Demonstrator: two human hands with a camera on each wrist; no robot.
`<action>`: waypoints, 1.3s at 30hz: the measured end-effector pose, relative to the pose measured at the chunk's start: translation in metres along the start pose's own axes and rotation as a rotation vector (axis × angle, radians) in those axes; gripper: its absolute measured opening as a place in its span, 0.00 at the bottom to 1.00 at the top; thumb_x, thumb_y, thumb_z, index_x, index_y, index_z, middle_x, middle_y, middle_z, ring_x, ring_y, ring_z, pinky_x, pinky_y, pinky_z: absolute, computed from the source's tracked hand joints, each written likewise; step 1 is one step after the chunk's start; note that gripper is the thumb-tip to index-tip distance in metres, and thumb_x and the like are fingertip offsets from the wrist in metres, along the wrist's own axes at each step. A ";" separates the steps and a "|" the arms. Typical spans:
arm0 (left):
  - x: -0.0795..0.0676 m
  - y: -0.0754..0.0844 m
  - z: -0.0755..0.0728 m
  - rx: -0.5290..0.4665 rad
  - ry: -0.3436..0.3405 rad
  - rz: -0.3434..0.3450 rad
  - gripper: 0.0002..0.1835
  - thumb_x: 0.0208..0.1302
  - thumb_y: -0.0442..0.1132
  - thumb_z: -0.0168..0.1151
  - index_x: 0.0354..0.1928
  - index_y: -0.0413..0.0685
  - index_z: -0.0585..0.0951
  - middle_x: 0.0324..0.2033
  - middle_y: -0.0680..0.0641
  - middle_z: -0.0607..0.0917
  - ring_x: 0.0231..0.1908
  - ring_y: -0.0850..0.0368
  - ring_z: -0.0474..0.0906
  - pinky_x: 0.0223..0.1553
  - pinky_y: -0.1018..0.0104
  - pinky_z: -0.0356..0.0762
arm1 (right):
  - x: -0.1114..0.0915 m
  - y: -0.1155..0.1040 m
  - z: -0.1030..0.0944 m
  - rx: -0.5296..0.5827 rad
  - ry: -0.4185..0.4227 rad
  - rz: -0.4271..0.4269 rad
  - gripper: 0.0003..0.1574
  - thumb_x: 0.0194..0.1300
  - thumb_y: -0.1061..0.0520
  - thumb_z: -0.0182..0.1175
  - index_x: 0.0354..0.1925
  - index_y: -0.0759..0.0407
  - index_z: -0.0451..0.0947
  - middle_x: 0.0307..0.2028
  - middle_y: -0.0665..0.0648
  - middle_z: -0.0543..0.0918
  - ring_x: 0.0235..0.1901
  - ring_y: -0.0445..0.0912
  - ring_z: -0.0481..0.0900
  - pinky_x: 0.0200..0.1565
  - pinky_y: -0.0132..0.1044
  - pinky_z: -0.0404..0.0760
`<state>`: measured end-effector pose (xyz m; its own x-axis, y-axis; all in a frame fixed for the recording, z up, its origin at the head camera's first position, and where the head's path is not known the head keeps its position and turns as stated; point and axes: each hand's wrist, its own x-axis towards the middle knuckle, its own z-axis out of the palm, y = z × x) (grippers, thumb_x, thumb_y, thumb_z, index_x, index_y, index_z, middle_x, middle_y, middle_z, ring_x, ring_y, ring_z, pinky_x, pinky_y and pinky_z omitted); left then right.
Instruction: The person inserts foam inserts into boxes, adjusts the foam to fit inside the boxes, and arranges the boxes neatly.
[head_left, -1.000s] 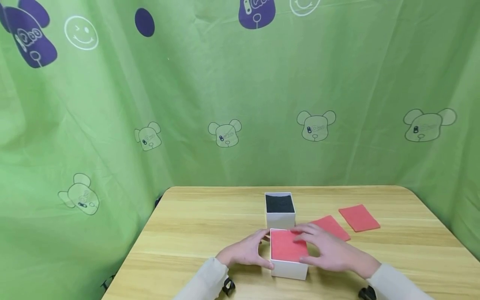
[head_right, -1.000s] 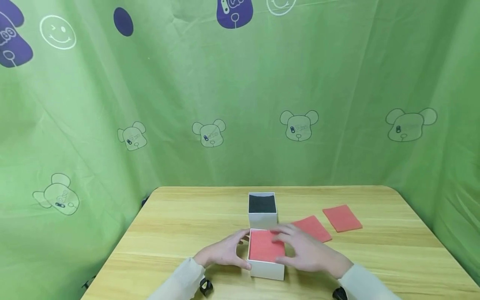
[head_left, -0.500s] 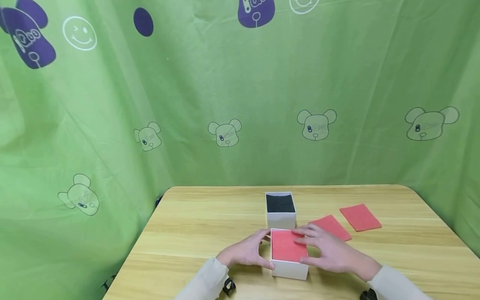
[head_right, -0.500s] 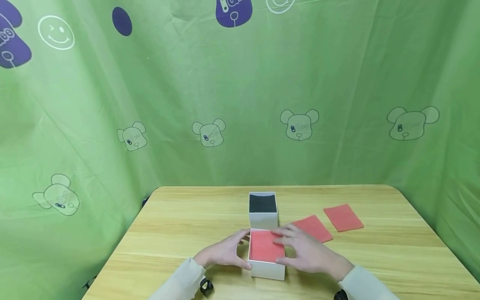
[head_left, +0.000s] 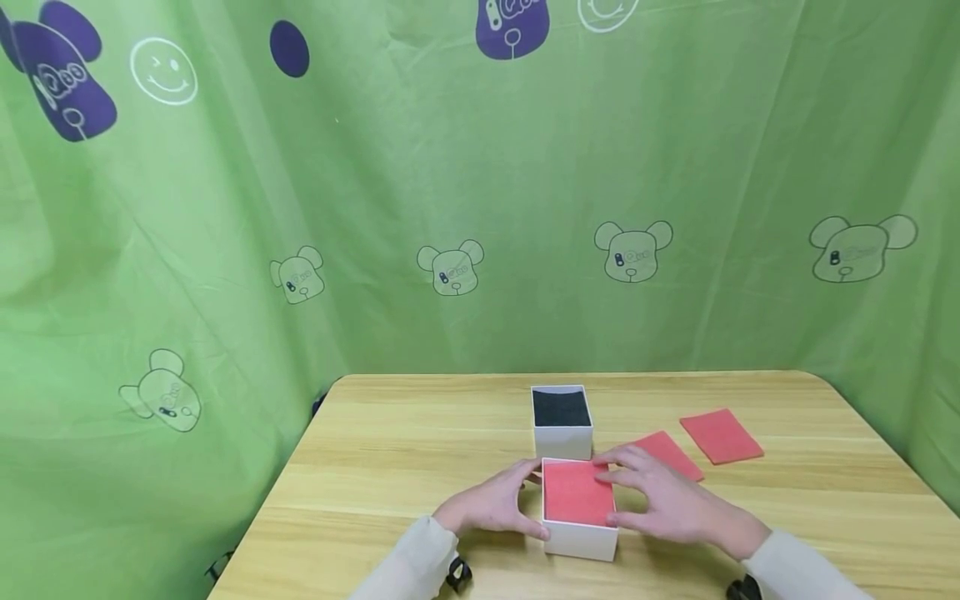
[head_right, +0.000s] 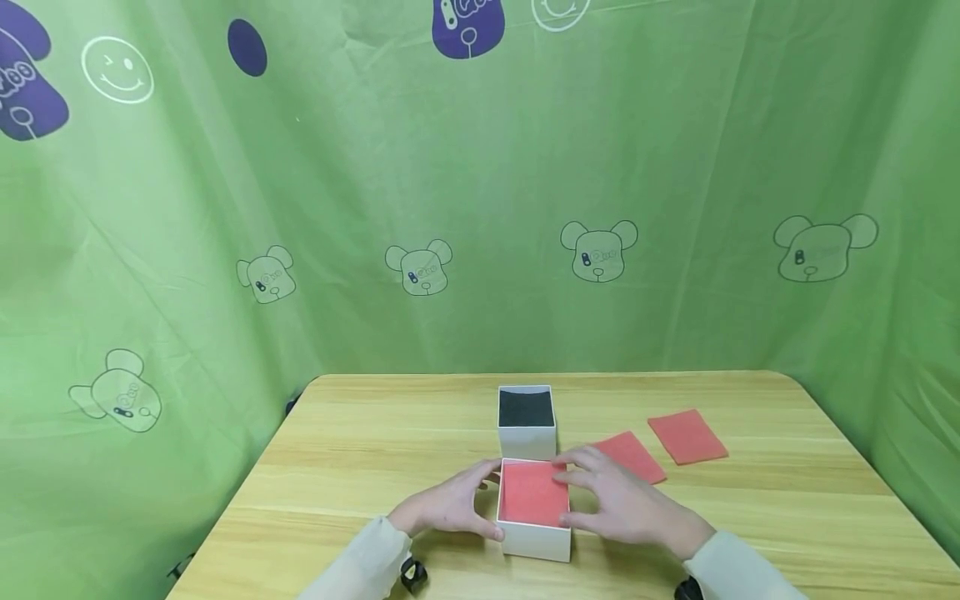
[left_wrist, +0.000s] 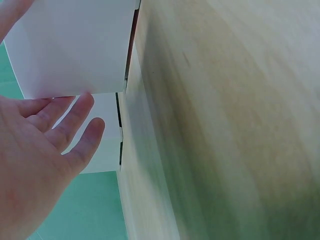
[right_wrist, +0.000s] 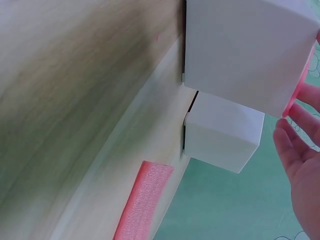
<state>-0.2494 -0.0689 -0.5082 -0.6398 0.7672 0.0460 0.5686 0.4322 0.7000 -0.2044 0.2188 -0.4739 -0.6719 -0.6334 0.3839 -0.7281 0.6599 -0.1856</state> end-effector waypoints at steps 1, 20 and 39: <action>0.000 0.000 0.000 -0.003 -0.001 0.000 0.51 0.47 0.51 0.75 0.71 0.56 0.56 0.59 0.56 0.68 0.59 0.59 0.67 0.61 0.66 0.62 | 0.000 0.000 0.000 -0.001 0.005 -0.005 0.34 0.56 0.34 0.63 0.52 0.54 0.81 0.57 0.49 0.74 0.57 0.48 0.68 0.53 0.50 0.74; 0.000 0.001 0.000 0.016 -0.001 -0.003 0.52 0.47 0.52 0.74 0.71 0.55 0.55 0.60 0.56 0.68 0.60 0.59 0.66 0.62 0.64 0.62 | 0.002 -0.001 0.000 0.050 -0.001 0.075 0.35 0.51 0.34 0.67 0.49 0.56 0.82 0.50 0.45 0.72 0.51 0.43 0.70 0.50 0.45 0.76; 0.000 0.002 -0.001 0.017 -0.002 -0.009 0.51 0.47 0.52 0.75 0.70 0.54 0.56 0.59 0.55 0.69 0.59 0.59 0.66 0.61 0.65 0.63 | 0.008 -0.004 -0.001 0.031 -0.058 0.088 0.31 0.54 0.32 0.63 0.45 0.52 0.83 0.46 0.46 0.77 0.49 0.46 0.72 0.49 0.49 0.76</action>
<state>-0.2486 -0.0685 -0.5058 -0.6443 0.7638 0.0383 0.5714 0.4475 0.6879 -0.2066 0.2116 -0.4692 -0.7394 -0.5966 0.3122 -0.6693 0.7018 -0.2441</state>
